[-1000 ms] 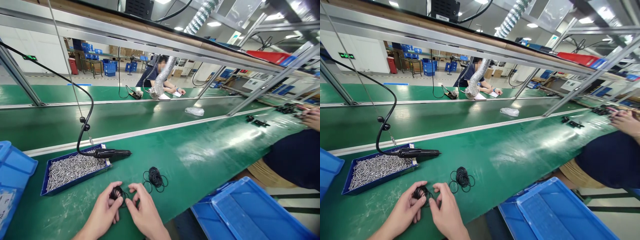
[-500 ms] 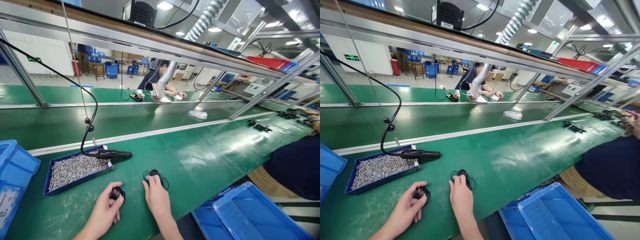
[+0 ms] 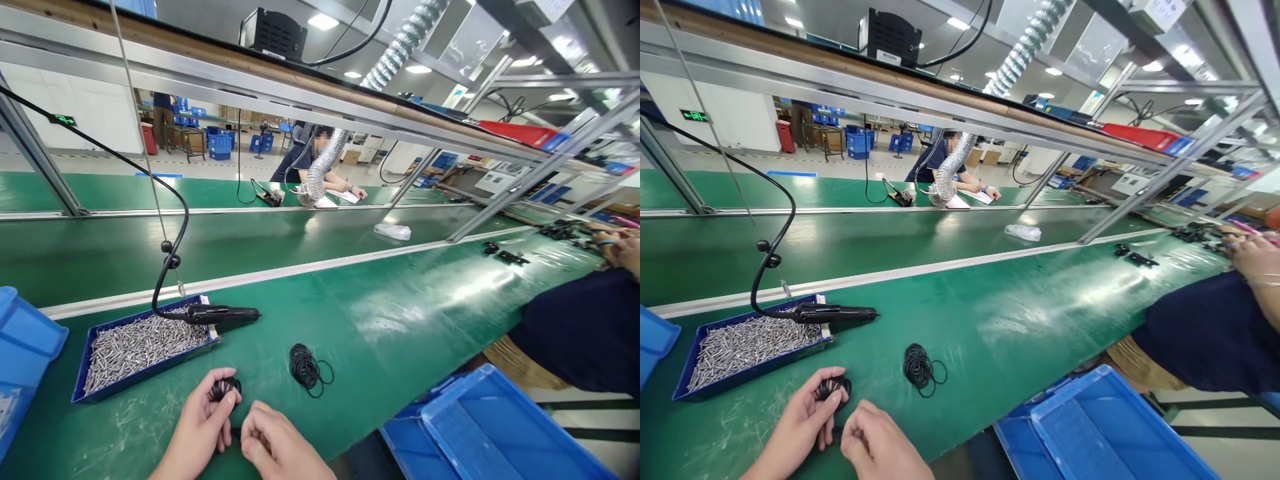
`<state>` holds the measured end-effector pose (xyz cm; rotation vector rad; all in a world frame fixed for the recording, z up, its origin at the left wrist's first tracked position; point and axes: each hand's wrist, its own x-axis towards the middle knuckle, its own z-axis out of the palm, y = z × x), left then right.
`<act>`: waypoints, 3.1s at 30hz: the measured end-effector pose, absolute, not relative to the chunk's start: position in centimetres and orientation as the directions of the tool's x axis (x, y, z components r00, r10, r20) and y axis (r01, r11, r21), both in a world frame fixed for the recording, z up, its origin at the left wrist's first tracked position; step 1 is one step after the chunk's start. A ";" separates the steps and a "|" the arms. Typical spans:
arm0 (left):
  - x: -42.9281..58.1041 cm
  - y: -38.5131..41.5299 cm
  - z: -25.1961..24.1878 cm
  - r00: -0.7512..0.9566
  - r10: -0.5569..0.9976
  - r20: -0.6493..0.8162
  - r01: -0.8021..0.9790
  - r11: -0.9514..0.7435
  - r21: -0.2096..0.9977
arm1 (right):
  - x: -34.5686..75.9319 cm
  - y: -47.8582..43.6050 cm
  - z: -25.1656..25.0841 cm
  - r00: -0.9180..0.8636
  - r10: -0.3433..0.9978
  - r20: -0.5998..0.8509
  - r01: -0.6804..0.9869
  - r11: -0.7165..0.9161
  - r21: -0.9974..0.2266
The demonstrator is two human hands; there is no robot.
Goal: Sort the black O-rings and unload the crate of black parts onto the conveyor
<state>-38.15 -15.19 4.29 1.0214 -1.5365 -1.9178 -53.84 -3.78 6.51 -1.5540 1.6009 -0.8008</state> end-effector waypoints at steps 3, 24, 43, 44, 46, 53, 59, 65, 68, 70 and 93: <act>-37.9 -15.1 4.6 -0.670 -0.691 -0.270 -0.161 -0.220 0.962 | -53.0 -4.7 4.9 -0.133 -0.991 0.026 -0.523 0.048 -0.851; -37.9 -14.5 5.4 -0.651 -0.705 -0.282 -0.194 -0.204 0.960 | -68.9 -1.9 4.8 -0.560 -0.827 0.057 -0.756 0.482 -0.443; -37.7 -15.3 4.3 -0.715 -0.631 -0.302 -0.214 -0.213 0.953 | -52.8 -5.6 4.1 -0.214 -0.938 0.272 -0.748 -0.021 -0.663; -37.7 -15.4 4.2 -0.715 -0.628 -0.308 -0.228 -0.207 0.951 | -53.4 -5.3 3.9 -0.248 -0.932 0.263 -0.720 -0.005 -0.694; -37.7 -15.4 4.3 -0.701 -0.641 -0.312 -0.228 -0.213 0.950 | -55.8 -4.3 3.6 -0.398 -0.878 0.265 -0.694 0.099 -0.713; -38.0 -14.6 5.8 -0.642 -0.693 -0.328 -0.214 -0.248 0.945 | -63.3 -1.5 2.1 -0.669 -0.704 0.238 -0.649 0.398 -0.649; -37.8 -14.9 5.2 -0.661 -0.680 -0.317 -0.221 -0.228 0.948 | -64.0 -1.9 2.2 -0.711 -0.649 0.268 -0.597 0.357 -0.718; -38.0 -14.8 5.2 -0.650 -0.694 -0.308 -0.188 -0.246 0.951 | -62.5 -1.6 4.3 -0.662 -0.708 0.244 -0.488 0.161 -0.858; -38.1 -14.8 4.9 -0.645 -0.711 -0.279 -0.133 -0.255 0.958 | -58.4 -2.5 4.9 -0.457 -0.858 0.236 -0.481 0.014 -0.877; -38.1 -14.9 4.7 -0.662 -0.700 -0.268 -0.125 -0.250 0.960 | -55.3 -3.4 4.7 -0.333 -0.900 0.283 -0.565 -0.050 -0.824; -37.7 -15.0 4.0 -0.692 -0.646 -0.323 -0.260 -0.194 0.946 | -62.9 -0.6 4.1 -0.619 -0.732 0.286 -0.626 0.239 -0.742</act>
